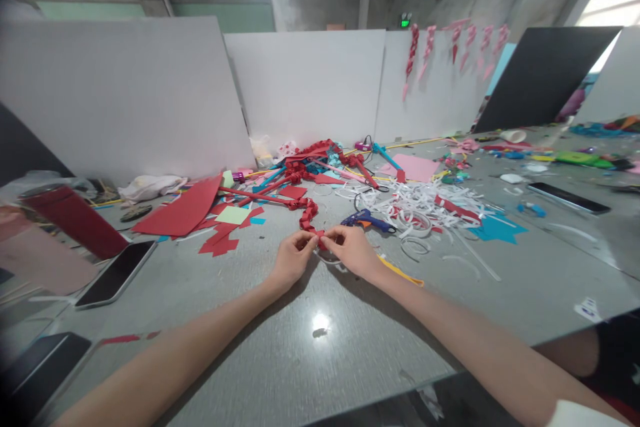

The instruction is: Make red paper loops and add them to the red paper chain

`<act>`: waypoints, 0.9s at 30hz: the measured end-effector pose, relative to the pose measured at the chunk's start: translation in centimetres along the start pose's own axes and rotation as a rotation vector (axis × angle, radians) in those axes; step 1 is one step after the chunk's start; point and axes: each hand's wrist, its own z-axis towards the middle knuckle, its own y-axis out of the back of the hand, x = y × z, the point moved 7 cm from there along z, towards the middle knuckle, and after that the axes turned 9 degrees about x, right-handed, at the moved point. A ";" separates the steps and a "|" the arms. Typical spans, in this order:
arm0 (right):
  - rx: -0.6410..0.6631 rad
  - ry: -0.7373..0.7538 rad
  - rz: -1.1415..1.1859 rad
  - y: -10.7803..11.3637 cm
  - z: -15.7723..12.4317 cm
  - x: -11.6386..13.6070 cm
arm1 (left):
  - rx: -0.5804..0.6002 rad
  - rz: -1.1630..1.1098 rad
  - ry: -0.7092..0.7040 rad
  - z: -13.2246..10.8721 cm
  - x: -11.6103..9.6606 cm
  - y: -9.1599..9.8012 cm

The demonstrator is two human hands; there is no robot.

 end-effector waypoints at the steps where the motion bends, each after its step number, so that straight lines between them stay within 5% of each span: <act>1: -0.002 -0.003 -0.007 0.0 0.0 0.0 | -0.001 0.001 -0.003 0.0 0.0 0.0; 27: -0.078 0.128 -0.315 0.1 -0.5 1.9 | -0.026 -0.015 0.001 -0.5 -0.3 0.0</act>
